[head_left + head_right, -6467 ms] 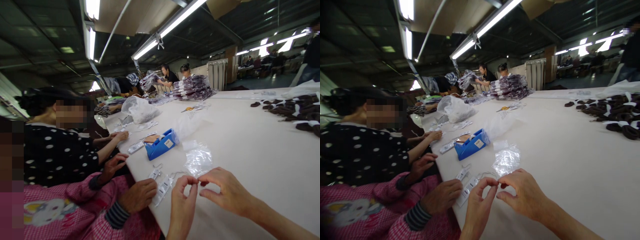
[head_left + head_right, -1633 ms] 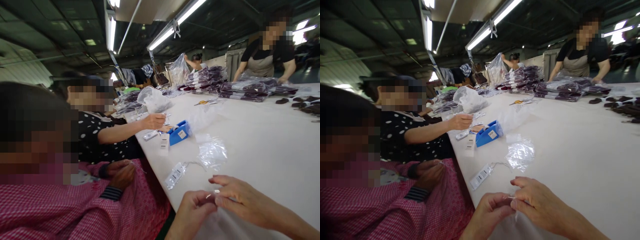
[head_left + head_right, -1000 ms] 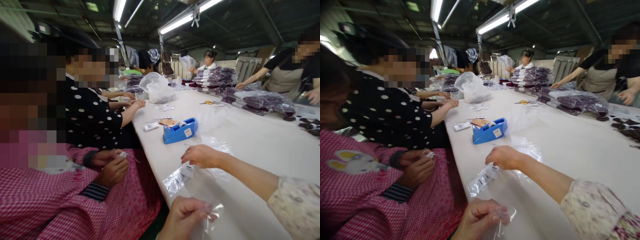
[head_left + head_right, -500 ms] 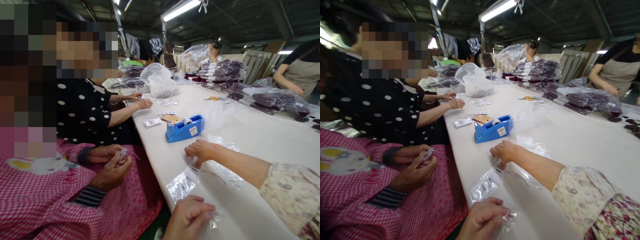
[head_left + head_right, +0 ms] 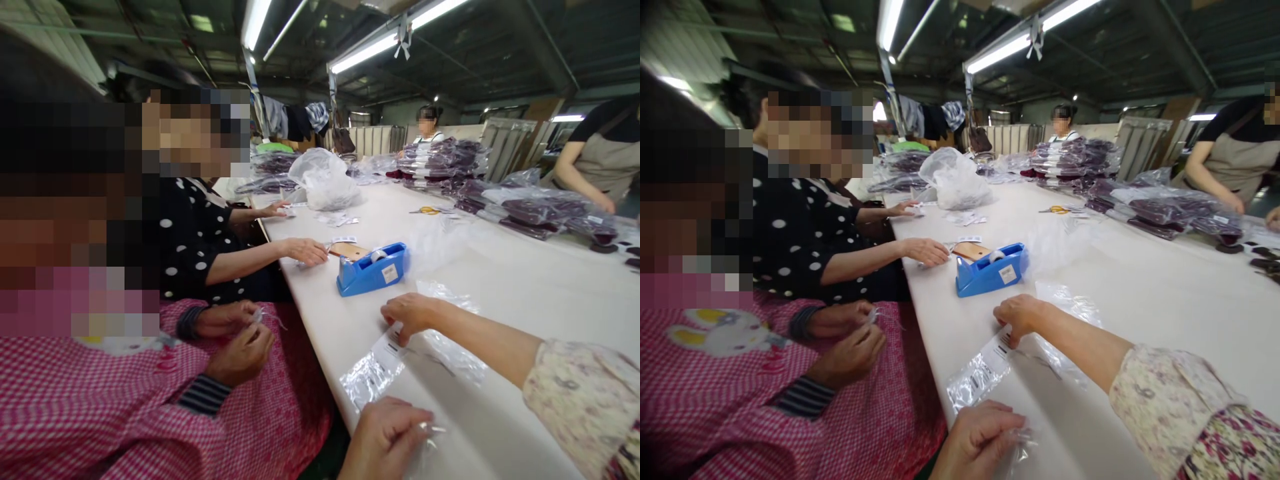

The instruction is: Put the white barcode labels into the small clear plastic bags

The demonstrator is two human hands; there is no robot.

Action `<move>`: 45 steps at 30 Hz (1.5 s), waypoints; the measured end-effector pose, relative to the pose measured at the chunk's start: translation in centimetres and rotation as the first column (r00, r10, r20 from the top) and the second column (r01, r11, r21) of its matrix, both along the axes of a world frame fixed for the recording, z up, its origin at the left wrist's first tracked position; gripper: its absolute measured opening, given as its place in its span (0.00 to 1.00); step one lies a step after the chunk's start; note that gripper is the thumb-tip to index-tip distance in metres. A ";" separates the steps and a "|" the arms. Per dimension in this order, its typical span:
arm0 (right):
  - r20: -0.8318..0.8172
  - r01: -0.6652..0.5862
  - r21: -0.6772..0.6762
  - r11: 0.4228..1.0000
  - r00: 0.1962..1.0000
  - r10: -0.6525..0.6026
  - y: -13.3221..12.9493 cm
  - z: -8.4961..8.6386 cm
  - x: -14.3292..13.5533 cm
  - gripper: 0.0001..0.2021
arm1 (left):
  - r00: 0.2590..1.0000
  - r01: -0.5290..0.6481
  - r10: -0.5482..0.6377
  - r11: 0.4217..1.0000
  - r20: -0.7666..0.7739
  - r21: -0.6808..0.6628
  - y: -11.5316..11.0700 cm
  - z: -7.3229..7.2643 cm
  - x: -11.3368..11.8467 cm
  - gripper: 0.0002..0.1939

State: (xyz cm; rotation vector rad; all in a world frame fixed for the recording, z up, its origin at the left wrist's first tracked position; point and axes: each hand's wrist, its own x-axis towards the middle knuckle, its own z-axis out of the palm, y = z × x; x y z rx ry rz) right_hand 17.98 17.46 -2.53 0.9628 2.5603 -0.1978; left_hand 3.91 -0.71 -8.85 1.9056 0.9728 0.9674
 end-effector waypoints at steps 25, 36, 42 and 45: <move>0.086 0.023 -0.033 0.999 0.996 -0.020 -0.2 0.9 -1.4 0.27 | 0.998 0.040 -0.036 0.997 -0.060 0.073 -0.1 -0.5 0.3 0.20; 0.028 0.053 -0.087 0.995 0.998 -0.051 0.2 0.6 -0.5 0.23 | 0.996 0.045 -0.039 0.997 -0.083 0.070 -0.2 0.0 0.1 0.20; -0.123 0.076 -0.076 0.994 0.989 -0.085 -0.8 1.7 0.9 0.21 | 1.000 -0.009 0.011 0.998 -0.026 0.060 -0.1 0.2 0.3 0.19; -0.218 0.106 -0.039 0.994 0.969 -0.112 -2.2 3.0 2.7 0.19 | 0.999 -0.035 0.035 0.998 0.008 -0.059 -0.1 0.2 0.2 0.16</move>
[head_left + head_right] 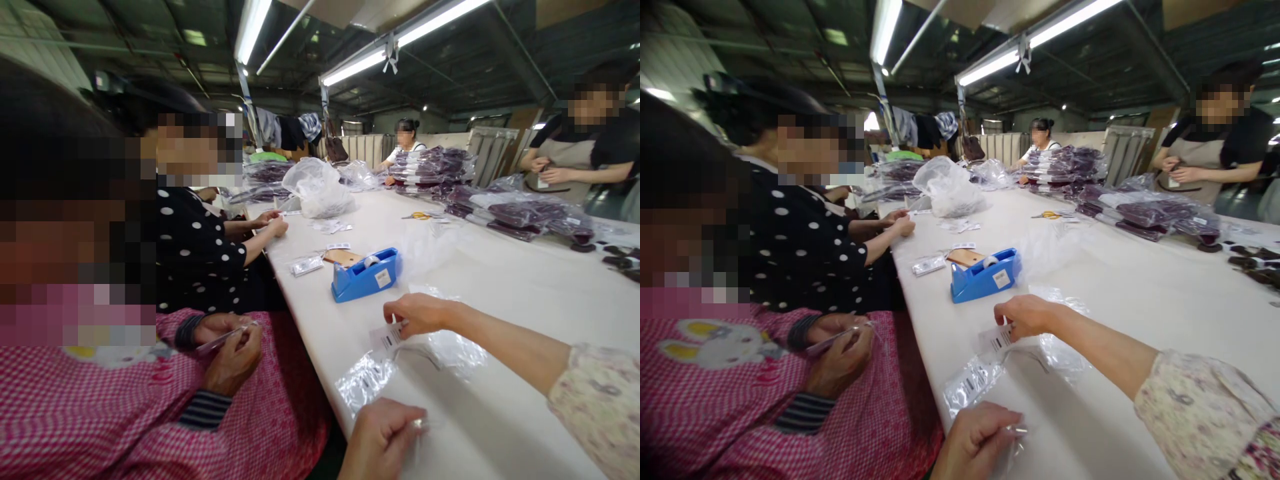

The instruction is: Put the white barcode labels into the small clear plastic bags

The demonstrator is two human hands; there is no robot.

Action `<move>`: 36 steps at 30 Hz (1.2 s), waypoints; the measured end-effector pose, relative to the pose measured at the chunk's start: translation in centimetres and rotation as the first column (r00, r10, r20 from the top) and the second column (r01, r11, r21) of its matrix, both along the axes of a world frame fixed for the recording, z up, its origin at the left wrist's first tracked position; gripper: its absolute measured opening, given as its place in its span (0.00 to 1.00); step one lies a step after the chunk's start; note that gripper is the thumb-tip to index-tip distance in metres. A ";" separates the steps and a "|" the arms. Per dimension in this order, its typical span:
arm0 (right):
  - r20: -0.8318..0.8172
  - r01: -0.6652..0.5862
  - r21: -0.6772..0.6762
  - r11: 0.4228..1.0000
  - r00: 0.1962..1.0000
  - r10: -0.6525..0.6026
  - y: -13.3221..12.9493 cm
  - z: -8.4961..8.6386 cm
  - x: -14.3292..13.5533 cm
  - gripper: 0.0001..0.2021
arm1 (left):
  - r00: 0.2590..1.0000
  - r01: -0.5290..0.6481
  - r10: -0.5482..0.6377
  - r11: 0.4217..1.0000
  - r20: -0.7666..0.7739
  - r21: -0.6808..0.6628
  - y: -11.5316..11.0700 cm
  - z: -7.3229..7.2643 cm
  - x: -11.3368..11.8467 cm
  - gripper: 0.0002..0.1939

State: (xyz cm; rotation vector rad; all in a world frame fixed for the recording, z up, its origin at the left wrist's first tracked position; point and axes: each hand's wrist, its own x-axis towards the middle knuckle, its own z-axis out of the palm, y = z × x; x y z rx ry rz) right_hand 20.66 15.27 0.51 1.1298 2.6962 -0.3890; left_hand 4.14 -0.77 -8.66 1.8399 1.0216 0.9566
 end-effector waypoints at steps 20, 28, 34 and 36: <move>-0.370 0.336 -0.015 0.942 0.873 -0.318 -19.1 -4.6 7.8 0.09 | 0.990 0.001 -0.002 1.000 -0.140 -0.010 -5.0 1.5 3.7 0.13; -0.567 0.340 -0.139 0.930 0.743 -0.356 -20.4 -4.8 11.5 0.23 | 0.973 0.004 0.021 0.994 -0.230 0.107 -4.6 1.9 4.1 0.12; -0.512 0.396 -0.229 0.889 0.728 -0.456 -20.1 -1.6 15.7 0.15 | 0.966 -0.035 0.087 0.977 -0.243 0.208 -4.3 0.8 3.8 0.12; -0.489 0.386 -0.296 0.874 0.724 -0.486 -20.1 -0.9 17.1 0.13 | 0.956 -0.032 0.092 0.976 -0.278 0.214 -4.2 0.6 3.7 0.12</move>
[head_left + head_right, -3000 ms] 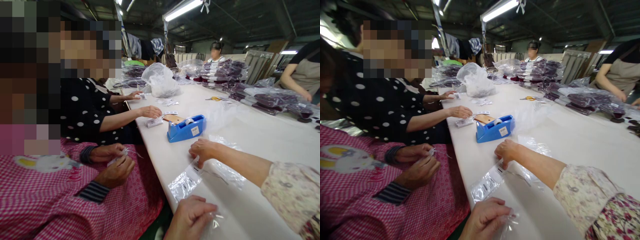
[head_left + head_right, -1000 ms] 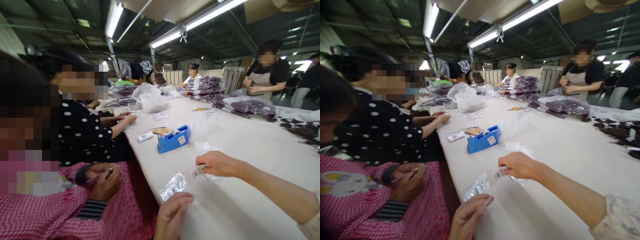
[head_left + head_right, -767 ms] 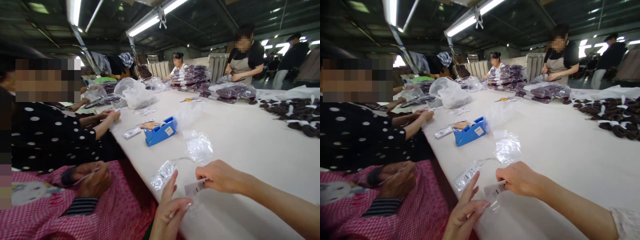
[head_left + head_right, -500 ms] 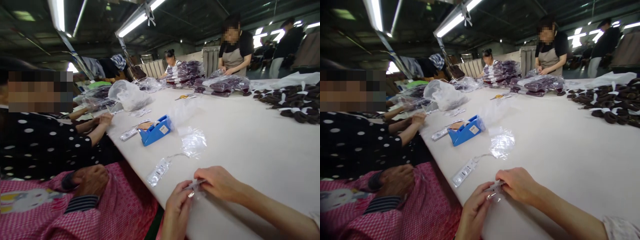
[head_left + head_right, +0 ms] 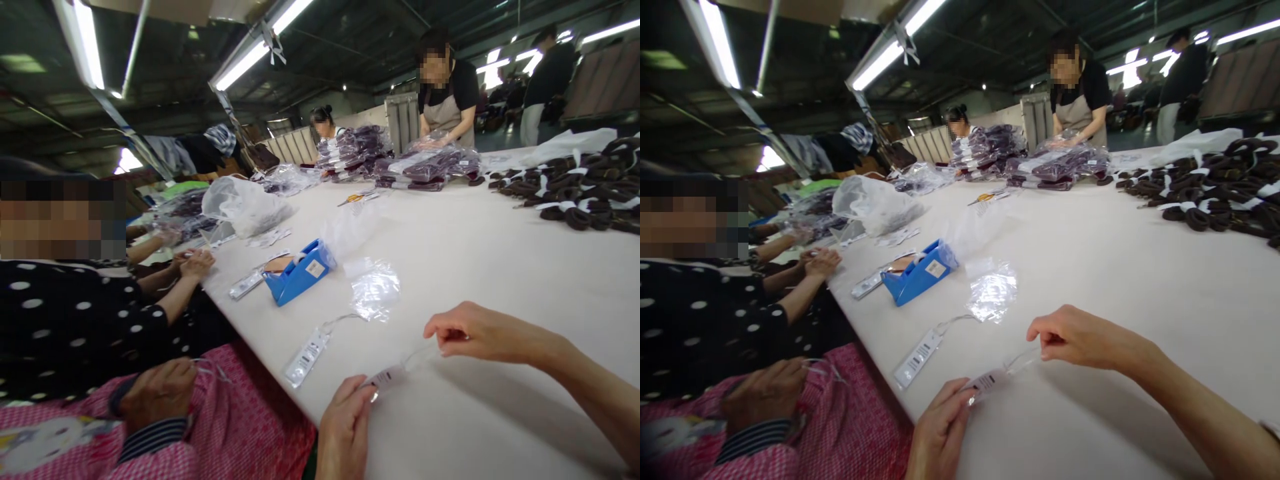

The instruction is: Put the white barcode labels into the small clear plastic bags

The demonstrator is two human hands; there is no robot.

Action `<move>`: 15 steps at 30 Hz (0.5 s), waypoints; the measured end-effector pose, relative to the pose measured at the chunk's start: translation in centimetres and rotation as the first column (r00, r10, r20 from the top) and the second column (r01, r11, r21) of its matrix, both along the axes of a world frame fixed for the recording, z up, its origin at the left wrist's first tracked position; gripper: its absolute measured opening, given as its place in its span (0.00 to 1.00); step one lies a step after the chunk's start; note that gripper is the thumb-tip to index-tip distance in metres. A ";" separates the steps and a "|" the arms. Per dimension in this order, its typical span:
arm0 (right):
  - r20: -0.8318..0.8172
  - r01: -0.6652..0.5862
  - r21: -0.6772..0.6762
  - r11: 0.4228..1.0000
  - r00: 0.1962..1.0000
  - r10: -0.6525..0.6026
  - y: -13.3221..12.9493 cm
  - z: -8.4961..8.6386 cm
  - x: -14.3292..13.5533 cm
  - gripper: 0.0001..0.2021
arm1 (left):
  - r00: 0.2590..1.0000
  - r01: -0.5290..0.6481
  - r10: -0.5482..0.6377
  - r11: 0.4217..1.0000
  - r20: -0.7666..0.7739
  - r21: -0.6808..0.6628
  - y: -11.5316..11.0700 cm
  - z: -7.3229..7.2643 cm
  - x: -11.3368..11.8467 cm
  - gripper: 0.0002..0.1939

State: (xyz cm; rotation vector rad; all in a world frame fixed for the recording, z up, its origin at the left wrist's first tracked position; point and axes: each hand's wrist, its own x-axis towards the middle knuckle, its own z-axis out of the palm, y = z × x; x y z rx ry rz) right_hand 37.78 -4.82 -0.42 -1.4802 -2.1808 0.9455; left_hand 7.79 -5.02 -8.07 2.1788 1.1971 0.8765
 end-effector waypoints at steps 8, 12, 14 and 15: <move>-0.035 0.215 0.050 0.975 0.976 -0.213 0.7 -1.5 1.0 0.11 | 0.999 -0.002 0.008 0.994 -0.050 0.108 0.2 -0.4 -0.1 0.12; -0.055 0.248 0.132 0.960 0.969 -0.243 0.4 -2.0 -1.3 0.23 | 0.996 0.017 -0.002 0.983 -0.085 0.184 0.3 -0.8 -0.2 0.12; -0.089 0.240 0.084 0.967 0.969 -0.232 0.0 -2.5 -2.9 0.28 | 0.995 0.028 -0.007 0.976 -0.096 0.217 0.2 -0.7 -0.2 0.12; -0.115 0.237 0.052 0.970 0.967 -0.230 -0.3 -2.9 -3.7 0.30 | 0.995 0.034 -0.011 0.973 -0.100 0.228 0.1 -0.5 -0.1 0.12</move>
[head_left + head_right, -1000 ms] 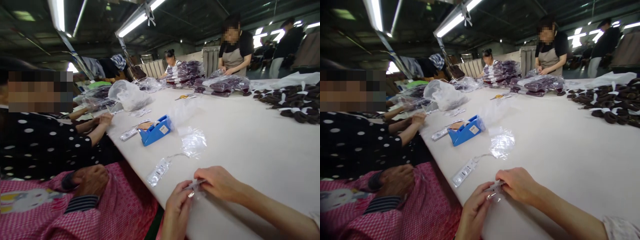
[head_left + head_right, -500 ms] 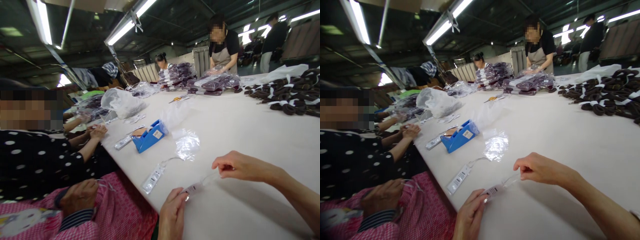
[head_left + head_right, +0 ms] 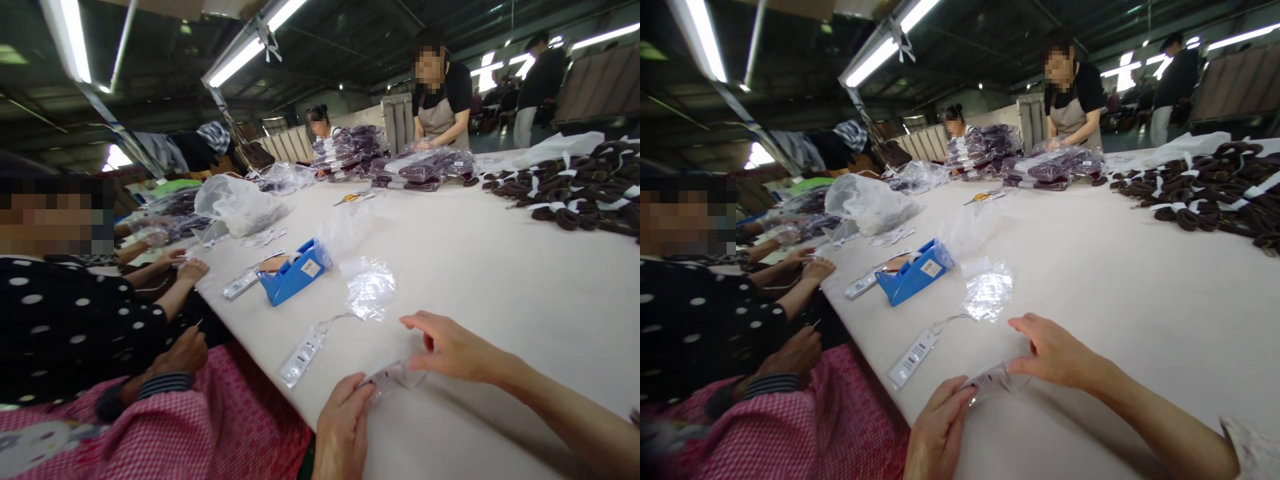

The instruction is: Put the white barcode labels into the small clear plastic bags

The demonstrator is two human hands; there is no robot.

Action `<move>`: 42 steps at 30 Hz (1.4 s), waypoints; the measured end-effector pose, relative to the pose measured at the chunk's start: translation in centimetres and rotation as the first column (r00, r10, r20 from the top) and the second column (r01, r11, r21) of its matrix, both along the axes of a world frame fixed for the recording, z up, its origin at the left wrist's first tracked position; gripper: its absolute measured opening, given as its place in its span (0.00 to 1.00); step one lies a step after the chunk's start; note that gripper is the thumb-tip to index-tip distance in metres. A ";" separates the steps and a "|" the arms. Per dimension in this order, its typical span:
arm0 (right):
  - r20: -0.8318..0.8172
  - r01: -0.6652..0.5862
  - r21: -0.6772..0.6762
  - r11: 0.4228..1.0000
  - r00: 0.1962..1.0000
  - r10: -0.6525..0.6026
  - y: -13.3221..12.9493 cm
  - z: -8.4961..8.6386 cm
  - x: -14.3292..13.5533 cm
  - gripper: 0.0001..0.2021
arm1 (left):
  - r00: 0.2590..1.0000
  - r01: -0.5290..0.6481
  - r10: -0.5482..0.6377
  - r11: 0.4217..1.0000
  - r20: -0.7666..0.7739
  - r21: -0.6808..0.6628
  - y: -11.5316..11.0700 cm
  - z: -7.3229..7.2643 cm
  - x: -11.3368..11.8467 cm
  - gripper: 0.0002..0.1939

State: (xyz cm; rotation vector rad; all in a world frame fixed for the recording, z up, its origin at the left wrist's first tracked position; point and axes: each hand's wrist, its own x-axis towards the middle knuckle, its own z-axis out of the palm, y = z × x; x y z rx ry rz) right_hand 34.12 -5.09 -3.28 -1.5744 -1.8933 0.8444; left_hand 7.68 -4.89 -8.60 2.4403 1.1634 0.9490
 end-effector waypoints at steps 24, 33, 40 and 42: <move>0.111 -0.162 0.198 0.967 0.984 0.142 -1.1 -3.9 -2.9 0.12 | 0.991 -0.095 0.107 0.987 0.083 -0.132 -1.6 -1.4 1.4 0.16; 0.085 -0.203 0.201 0.958 0.978 0.190 -1.5 -3.1 -3.5 0.09 | 0.995 -0.093 0.096 0.993 0.037 -0.073 -1.0 -2.3 1.4 0.16; 0.364 -0.249 0.243 0.937 0.919 0.150 -1.0 -3.7 -3.9 0.09 | 0.988 -0.139 0.142 0.990 0.065 -0.038 -1.2 -1.9 2.0 0.18; 0.391 -0.262 0.248 0.933 0.908 0.151 -0.9 -3.7 -3.7 0.09 | 0.988 -0.129 0.130 0.991 0.079 -0.026 -1.2 -1.4 1.9 0.17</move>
